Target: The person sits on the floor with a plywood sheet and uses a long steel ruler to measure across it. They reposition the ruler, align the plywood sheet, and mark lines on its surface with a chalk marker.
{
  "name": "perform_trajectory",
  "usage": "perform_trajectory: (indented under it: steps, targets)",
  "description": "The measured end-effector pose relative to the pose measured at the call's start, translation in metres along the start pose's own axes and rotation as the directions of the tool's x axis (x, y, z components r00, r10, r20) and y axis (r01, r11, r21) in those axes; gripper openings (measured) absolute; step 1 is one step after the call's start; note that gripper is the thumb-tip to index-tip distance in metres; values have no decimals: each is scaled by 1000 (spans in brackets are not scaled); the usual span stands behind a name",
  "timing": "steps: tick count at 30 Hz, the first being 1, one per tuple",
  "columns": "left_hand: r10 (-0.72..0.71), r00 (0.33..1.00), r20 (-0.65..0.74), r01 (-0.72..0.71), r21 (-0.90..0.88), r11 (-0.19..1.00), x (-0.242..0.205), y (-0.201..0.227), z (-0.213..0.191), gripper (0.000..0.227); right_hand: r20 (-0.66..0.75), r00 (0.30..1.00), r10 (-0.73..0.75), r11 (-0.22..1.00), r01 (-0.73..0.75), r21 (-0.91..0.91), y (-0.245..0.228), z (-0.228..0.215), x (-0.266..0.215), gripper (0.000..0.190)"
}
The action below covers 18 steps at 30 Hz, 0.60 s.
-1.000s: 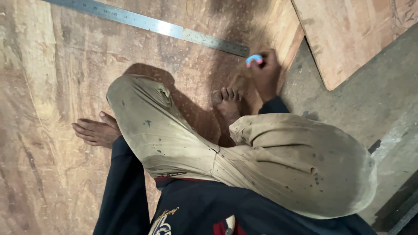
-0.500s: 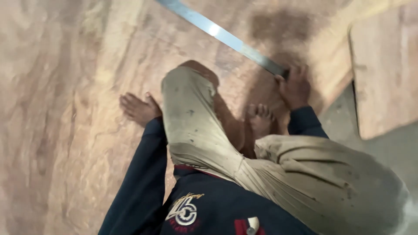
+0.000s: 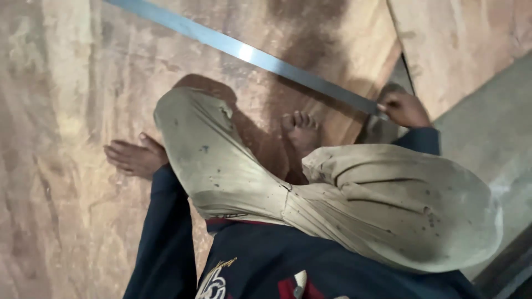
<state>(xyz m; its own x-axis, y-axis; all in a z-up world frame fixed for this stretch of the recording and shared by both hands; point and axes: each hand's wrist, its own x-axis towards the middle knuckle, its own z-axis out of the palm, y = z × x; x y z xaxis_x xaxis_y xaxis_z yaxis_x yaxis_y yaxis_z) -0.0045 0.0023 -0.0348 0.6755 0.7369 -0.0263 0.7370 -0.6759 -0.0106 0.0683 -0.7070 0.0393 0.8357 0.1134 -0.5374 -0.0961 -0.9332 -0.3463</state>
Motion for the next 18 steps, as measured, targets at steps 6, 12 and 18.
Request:
perform_trajectory:
  steps: [6,12,18]
  targets:
    - [-30,999,23,31,-26,999,3,1,-10,89,-307,752,583,679,-659,-324,168,8,-132,34]
    - [-44,999,8,43,29,999,7,-3,0,89,-460,887,48,985,-118,-124,-6,50,-74,58]
    - [-41,999,4,41,19,999,4,-14,-7,90,-530,831,168,986,-142,89,-93,75,-37,47]
